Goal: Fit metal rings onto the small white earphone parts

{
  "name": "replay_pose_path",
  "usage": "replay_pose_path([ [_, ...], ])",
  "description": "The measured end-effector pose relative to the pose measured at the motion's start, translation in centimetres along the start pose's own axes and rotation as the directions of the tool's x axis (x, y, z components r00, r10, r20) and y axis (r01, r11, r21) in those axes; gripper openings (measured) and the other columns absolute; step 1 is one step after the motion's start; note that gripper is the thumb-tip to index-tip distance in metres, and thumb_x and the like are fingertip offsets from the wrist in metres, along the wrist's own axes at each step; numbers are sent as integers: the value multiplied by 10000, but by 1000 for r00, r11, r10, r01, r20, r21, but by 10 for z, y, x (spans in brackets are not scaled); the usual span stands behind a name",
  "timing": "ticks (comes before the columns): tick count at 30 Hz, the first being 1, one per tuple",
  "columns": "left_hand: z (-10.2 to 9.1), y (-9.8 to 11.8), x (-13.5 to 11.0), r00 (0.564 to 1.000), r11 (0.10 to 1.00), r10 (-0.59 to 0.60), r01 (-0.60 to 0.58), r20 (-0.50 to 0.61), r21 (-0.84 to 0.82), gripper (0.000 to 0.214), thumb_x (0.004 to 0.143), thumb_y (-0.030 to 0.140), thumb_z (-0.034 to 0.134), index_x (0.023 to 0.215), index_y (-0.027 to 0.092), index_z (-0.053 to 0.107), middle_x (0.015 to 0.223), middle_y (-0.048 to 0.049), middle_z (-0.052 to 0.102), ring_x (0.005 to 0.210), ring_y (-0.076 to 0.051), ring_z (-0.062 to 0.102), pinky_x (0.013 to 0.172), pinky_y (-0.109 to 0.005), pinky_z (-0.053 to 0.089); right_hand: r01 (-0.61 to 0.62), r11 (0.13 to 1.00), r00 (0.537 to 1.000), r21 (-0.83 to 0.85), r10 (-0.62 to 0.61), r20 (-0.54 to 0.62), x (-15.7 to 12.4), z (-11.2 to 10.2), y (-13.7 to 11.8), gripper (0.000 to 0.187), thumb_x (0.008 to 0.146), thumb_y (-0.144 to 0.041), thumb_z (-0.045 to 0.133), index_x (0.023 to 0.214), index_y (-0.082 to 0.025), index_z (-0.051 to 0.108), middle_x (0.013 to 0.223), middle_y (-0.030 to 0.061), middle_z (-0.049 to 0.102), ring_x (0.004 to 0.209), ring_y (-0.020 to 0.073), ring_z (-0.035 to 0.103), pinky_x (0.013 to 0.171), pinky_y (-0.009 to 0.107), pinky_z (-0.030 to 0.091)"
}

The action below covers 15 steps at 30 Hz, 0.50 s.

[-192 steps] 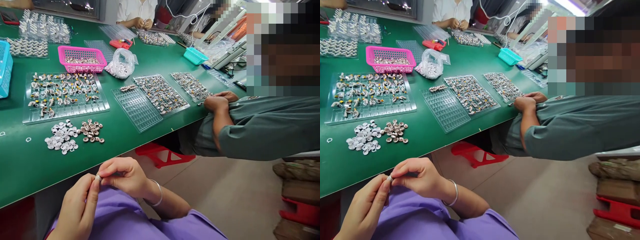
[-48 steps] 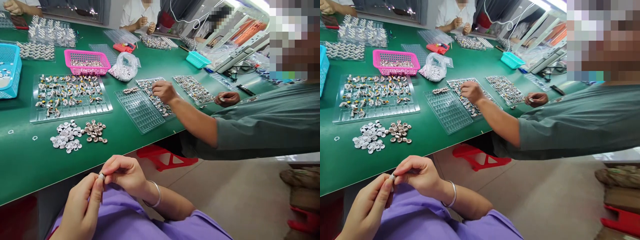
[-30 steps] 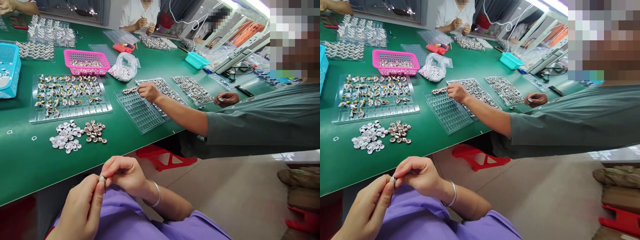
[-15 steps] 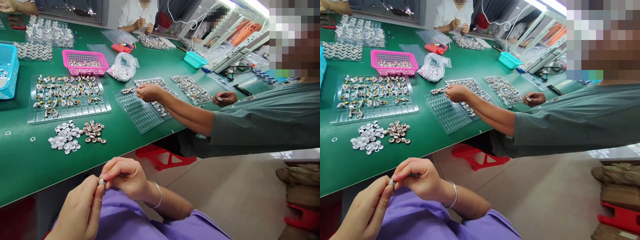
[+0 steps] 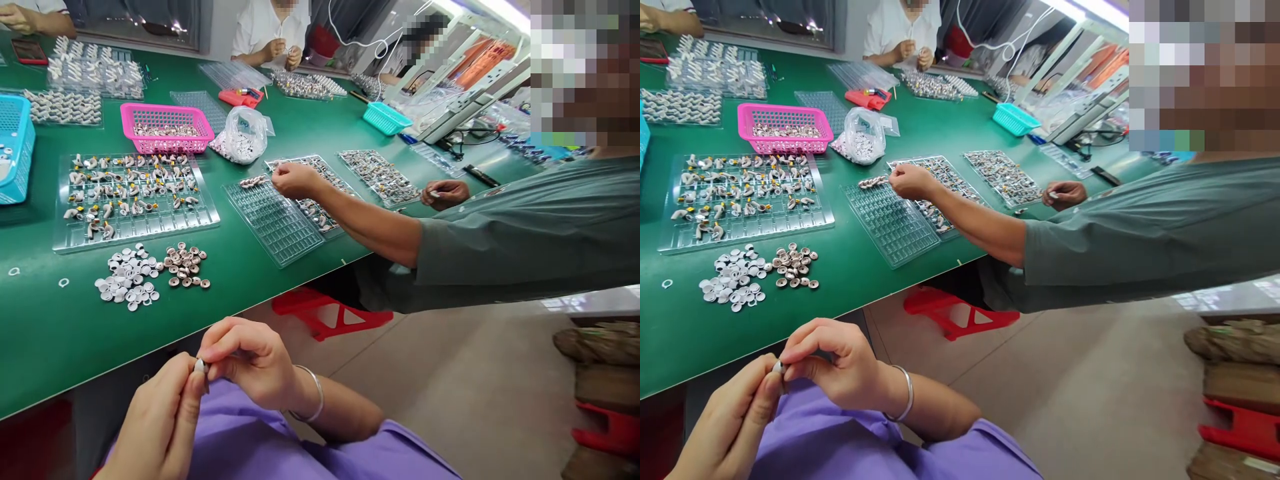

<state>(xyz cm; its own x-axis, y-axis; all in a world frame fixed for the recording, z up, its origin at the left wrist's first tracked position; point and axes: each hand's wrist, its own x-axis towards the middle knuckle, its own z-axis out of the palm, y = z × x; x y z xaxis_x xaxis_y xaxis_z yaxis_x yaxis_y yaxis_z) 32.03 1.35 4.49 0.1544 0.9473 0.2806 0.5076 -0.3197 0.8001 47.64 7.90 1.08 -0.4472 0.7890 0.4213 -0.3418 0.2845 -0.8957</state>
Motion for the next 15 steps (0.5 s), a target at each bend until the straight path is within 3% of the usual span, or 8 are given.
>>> replay_pose_path([
  [7, 2, -1, -3, 994, 980, 72, -56, -78, 190, 213, 1004, 191, 401, 813, 254, 471, 608, 75, 490, 447, -85, 500, 453, -145, 411, -29, 998, 999, -54, 27, -43, -3, 2, -3, 26, 896, -140, 709, 907, -154, 728, 902, 53, 719, 677, 93, 712, 652, 194, 641],
  [15, -1, 2, 0, 1000, 999, 2, 0, -27, 49, 253, 1009, 199, 403, 770, 247, 471, 589, 79, 492, 437, -75, 484, 435, -135, 403, -10, 1000, 998, -27, 8, -54, -6, 4, 0, 117, 881, -79, 708, 943, -176, 727, 932, 38, 719, 714, 86, 712, 680, 183, 638],
])
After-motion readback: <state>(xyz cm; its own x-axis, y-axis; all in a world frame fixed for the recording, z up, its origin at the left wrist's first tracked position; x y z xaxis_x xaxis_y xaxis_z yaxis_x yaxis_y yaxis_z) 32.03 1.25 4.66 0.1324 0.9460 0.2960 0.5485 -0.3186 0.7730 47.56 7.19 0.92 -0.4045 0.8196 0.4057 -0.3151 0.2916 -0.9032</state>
